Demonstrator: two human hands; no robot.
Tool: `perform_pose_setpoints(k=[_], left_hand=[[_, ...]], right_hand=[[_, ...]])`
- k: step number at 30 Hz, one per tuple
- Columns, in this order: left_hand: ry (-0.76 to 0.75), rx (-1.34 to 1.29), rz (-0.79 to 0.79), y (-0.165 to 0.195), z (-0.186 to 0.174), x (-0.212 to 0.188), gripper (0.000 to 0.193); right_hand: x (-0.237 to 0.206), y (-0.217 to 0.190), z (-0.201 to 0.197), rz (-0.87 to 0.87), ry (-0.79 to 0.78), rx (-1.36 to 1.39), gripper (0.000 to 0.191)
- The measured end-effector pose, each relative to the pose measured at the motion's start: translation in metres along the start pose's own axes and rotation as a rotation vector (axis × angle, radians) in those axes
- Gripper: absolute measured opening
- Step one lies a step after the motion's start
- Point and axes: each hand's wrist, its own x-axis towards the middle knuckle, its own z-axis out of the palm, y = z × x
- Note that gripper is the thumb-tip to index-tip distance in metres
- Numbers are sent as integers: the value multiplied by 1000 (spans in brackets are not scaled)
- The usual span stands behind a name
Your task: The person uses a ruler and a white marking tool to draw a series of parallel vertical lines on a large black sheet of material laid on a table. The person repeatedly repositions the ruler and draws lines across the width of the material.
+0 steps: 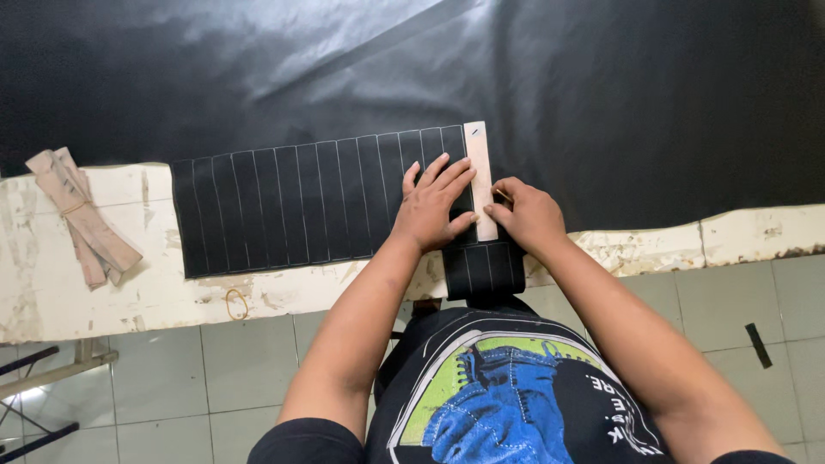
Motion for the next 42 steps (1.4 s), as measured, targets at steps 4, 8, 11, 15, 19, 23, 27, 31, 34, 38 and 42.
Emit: perform_pose_setpoints(k=[4, 8, 11, 15, 19, 23, 27, 31, 34, 38, 42], left_hand=[[-8, -1, 2, -2, 0, 0, 74], [-5, 5, 4, -1, 1, -1, 75], [-2, 10, 0, -2, -1, 1, 76], [-9, -4, -7, -1, -2, 0, 75], [-18, 4, -6, 0, -2, 1, 76], [-14, 19, 9, -1, -2, 0, 74], [-3, 18, 16, -1, -1, -1, 74], [-10, 7, 4, -1, -1, -1, 74], [-17, 7, 1, -1, -3, -1, 74], [-24, 5, -8, 0, -3, 0, 74], [-16, -4, -12, 0, -2, 0, 73]], right_hand=[[0, 5, -1, 4, -32, 37, 43], [-1, 7, -4, 47, -98, 52, 46], [0, 6, -5, 19, -98, 64, 47], [-2, 8, -5, 2, -95, 58, 47], [-3, 14, -7, -34, -113, 56, 44], [-5, 18, -10, -40, -162, 131, 48], [-7, 17, -9, -51, -149, 90, 48], [-8, 14, -11, -61, -147, 94, 48], [-8, 11, -13, -23, -170, 82, 48], [-9, 8, -14, -12, -175, 85, 47], [-9, 9, -14, -36, -170, 74, 47]])
